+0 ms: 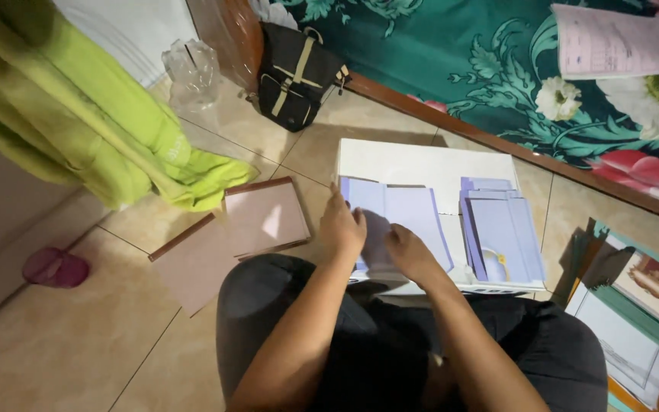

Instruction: Folding paper sheets and stacking them neatly to assemble folders or booklets.

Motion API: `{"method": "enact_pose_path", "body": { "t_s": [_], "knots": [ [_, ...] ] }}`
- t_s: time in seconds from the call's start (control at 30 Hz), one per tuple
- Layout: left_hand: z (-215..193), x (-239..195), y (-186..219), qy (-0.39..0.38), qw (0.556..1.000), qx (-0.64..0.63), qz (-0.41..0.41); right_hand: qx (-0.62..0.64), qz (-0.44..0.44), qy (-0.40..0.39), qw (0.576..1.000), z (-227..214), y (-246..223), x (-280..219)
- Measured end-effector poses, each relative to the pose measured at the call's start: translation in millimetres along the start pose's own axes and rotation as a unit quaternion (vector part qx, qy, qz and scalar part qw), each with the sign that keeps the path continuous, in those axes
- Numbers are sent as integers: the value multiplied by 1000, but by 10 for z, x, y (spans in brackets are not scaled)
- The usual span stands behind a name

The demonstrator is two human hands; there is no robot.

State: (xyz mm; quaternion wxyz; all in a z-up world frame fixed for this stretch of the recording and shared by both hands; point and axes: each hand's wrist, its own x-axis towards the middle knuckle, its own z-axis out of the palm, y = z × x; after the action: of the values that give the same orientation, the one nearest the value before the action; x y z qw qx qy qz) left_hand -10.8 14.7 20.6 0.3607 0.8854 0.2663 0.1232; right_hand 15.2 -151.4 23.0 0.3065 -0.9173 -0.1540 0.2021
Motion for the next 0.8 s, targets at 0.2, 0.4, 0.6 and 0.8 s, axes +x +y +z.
{"method": "enact_pose_path", "body": {
  "t_s": [0.2,0.4,0.6,0.8],
  "knots": [
    [282,75,-157,97,977,-148,117,126,41,12,991,-275,-631,-397],
    [258,-272,234,-14,945,-268,185,102,-80,206,970,-360,536,-68],
    [566,-354,31,-37,922,97,373,-115,127,274,946,-1277,2161,71],
    [199,-410,274,-135,934,131,302,-416,-4,427,803,-836,1838,-41]
  ]
}}
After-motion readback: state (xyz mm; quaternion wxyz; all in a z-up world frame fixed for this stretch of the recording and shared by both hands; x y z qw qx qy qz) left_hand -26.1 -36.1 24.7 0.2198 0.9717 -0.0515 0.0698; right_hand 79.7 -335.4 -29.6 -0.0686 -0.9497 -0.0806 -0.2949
